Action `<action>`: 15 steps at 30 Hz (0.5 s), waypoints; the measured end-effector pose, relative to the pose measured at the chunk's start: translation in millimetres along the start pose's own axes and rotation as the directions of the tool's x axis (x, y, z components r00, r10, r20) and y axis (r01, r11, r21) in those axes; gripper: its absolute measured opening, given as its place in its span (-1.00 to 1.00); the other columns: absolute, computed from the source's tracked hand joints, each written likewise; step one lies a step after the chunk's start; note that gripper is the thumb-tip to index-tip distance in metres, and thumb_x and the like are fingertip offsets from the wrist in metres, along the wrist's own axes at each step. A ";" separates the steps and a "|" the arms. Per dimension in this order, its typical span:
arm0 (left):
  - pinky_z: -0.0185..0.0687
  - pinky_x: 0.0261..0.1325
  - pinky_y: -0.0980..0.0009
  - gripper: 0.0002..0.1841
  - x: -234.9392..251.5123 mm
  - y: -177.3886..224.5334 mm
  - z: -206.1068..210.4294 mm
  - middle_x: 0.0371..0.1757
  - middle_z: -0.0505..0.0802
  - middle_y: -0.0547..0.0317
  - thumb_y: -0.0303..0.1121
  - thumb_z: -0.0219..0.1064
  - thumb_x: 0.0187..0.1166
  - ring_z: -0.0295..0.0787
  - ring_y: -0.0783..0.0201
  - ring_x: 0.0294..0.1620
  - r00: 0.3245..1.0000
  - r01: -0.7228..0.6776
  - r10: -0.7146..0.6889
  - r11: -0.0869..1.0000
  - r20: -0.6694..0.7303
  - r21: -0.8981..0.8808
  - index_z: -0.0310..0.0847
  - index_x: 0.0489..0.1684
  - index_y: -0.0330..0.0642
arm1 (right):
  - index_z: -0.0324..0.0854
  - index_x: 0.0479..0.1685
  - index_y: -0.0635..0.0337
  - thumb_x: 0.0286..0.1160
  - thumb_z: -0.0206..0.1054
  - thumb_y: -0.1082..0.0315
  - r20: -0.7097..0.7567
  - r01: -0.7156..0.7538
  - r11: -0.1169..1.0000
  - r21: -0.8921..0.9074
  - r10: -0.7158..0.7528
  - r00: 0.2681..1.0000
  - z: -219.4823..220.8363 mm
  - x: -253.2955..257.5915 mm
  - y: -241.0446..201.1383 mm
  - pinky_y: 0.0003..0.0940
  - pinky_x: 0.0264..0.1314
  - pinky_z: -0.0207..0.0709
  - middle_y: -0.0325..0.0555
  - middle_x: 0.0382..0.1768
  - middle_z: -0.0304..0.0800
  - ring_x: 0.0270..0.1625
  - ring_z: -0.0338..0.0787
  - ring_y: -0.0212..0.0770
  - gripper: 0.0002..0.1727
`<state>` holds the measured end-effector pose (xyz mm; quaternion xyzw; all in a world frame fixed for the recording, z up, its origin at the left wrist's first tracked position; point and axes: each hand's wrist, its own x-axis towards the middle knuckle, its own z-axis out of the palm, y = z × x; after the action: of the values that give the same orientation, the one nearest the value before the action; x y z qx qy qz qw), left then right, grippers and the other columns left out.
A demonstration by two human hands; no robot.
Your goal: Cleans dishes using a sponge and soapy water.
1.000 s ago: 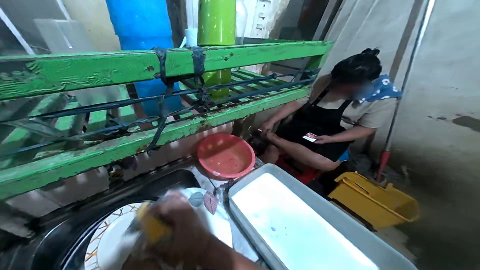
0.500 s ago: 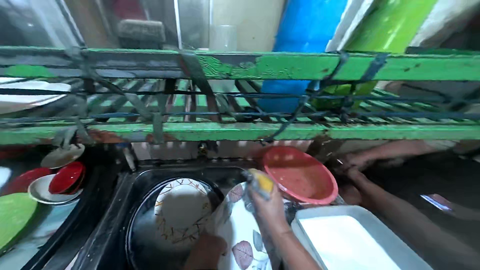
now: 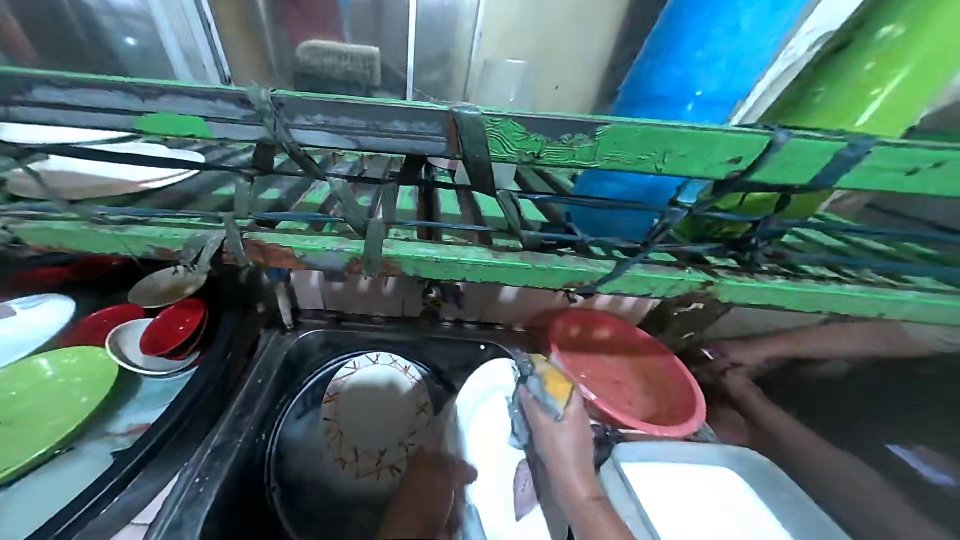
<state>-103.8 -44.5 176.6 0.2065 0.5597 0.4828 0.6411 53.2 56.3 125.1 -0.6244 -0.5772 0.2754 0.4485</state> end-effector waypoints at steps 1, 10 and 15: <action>0.45 -0.58 0.58 -0.39 3.3 -1.2 1.9 -0.43 0.65 0.25 -0.58 0.21 0.64 0.48 0.51 -0.64 0.998 -0.057 0.058 0.997 0.004 -0.057 0.16 0.72 -0.23 | 0.41 0.57 0.43 0.32 0.56 0.22 0.023 0.080 0.996 0.038 -0.081 0.996 6.5 -13.2 -4.1 0.08 0.56 0.49 0.36 0.45 0.61 0.48 0.65 0.16 -0.20; 0.36 -0.64 0.58 -0.56 10.4 24.9 -26.1 -0.50 0.61 0.28 -0.30 0.13 0.81 0.39 0.51 -0.69 0.950 -0.271 0.232 0.944 -0.208 -0.185 0.37 0.63 -0.18 | 0.79 0.12 0.33 0.08 0.52 -0.02 0.145 0.514 0.810 -0.283 -0.494 0.857 -0.7 -7.3 23.6 0.52 0.40 0.35 0.33 0.27 0.75 0.36 0.64 0.50 -0.34; 0.70 -0.31 0.43 -0.59 2.5 -1.1 -8.8 -0.21 0.82 0.11 -0.23 0.11 0.83 0.75 0.39 -0.37 0.983 -0.147 0.110 0.951 -0.146 -0.273 0.43 0.56 -0.19 | 0.82 0.15 0.23 0.13 0.49 -0.04 0.190 0.584 0.782 -0.217 -0.553 0.811 20.6 -26.3 -34.8 0.44 0.44 0.41 0.26 0.22 0.80 0.37 0.68 0.39 -0.38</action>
<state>-111.7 -45.3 171.9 0.1173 0.5108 0.6107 0.5936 14.2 33.4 142.0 -0.4583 -0.7951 0.0833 0.3885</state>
